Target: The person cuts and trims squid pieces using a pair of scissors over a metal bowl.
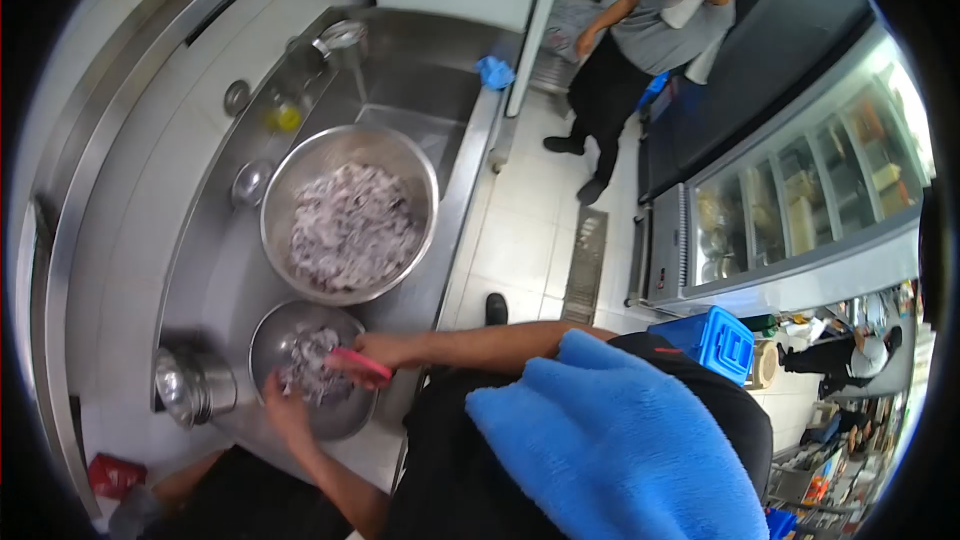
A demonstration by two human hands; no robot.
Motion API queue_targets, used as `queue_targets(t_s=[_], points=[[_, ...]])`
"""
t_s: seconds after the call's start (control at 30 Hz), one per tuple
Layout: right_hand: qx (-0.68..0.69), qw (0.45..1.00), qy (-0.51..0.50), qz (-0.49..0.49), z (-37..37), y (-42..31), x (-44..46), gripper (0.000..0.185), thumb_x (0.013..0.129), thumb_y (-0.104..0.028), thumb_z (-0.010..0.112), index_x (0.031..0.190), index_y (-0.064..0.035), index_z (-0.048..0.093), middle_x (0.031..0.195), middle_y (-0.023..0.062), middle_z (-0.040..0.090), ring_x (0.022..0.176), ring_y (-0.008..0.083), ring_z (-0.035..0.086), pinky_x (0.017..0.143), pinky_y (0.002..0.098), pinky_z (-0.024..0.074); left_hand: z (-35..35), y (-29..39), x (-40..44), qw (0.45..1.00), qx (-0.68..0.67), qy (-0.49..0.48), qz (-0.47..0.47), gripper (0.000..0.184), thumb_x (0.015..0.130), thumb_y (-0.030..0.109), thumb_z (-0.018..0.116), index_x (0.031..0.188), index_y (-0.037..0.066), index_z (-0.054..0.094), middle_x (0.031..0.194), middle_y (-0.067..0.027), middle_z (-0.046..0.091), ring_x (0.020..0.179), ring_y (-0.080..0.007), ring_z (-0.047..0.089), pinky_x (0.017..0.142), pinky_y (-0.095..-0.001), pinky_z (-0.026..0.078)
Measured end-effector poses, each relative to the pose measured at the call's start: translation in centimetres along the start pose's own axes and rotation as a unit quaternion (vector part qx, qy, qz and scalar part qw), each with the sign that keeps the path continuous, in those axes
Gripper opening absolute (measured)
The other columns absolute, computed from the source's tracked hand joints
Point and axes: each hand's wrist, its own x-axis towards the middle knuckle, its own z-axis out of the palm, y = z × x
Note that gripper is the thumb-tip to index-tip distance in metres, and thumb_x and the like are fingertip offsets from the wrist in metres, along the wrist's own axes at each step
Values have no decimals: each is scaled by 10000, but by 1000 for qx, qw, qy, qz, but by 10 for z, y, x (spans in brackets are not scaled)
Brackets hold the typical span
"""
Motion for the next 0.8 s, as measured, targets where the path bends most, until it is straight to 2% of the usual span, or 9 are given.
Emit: queue_targets(t_s=[0.03,0.07,0.13,0.17,0.37,0.53,0.6,0.67,0.8], points=[[-10,1000,2,-14,-2,4,1,747,935,-783,563,711,-80,677,634,28,646,536,129,608,519,287,478,11,-17,-5,999,27,-43,-3,523,847,39,732,1359,20,632,1301,-228,674,1173,-396,665,1045,-442,518],[-34,999,8,-6,-4,-4,-3,733,938,-770,576,704,-84,685,637,26,649,544,128,610,525,286,475,29,-63,-6,984,111,-72,117,651,799,83,790,1421,63,602,1413,-238,608,1302,-428,583,1139,-493,456],[-43,999,14,5,-8,4,6,697,955,-721,605,699,-79,692,646,22,650,561,123,614,526,290,469,18,-13,-11,984,128,-120,33,659,836,195,795,1445,55,585,1478,-294,539,1396,-450,496,1187,-481,397],[-72,997,-8,-38,-15,4,5,685,974,-697,598,733,-63,692,652,21,646,567,120,616,518,295,470,16,-5,-10,988,115,-92,38,613,861,211,782,1422,42,600,1463,-294,550,1384,-449,505,1175,-480,404],[-44,998,40,-1,-44,-6,-36,680,978,-683,607,746,-47,677,640,34,617,558,124,605,525,292,474,8,69,32,997,12,9,81,400,933,145,721,1311,31,654,1317,-200,645,1162,-368,645,1004,-447,511],[-11,991,135,0,-74,10,-74,645,988,-649,621,790,-36,658,670,41,622,557,129,615,517,283,489,33,158,88,984,-75,-19,162,273,952,127,699,1222,93,717,1136,-130,712,918,-277,711,845,-390,565],[0,987,163,16,-89,22,-91,622,998,-612,633,795,-25,662,647,45,627,539,120,608,496,270,485,70,189,113,967,-135,-65,204,209,959,136,685,1156,100,745,1074,-122,730,910,-301,718,825,-415,570],[7,980,199,30,-101,33,-107,615,1000,-604,635,796,-25,666,633,46,630,527,112,602,483,264,476,116,207,140,951,-57,-111,281,203,950,149,677,1136,115,751,1100,-121,734,940,-339,716,827,-445,570],[7,969,243,46,-115,41,-136,598,1005,-587,639,790,-30,675,625,43,638,513,105,592,471,263,465,167,223,172,939,129,-195,252,211,926,141,689,1124,115,756,1116,-149,739,979,-362,710,863,-443,563]])
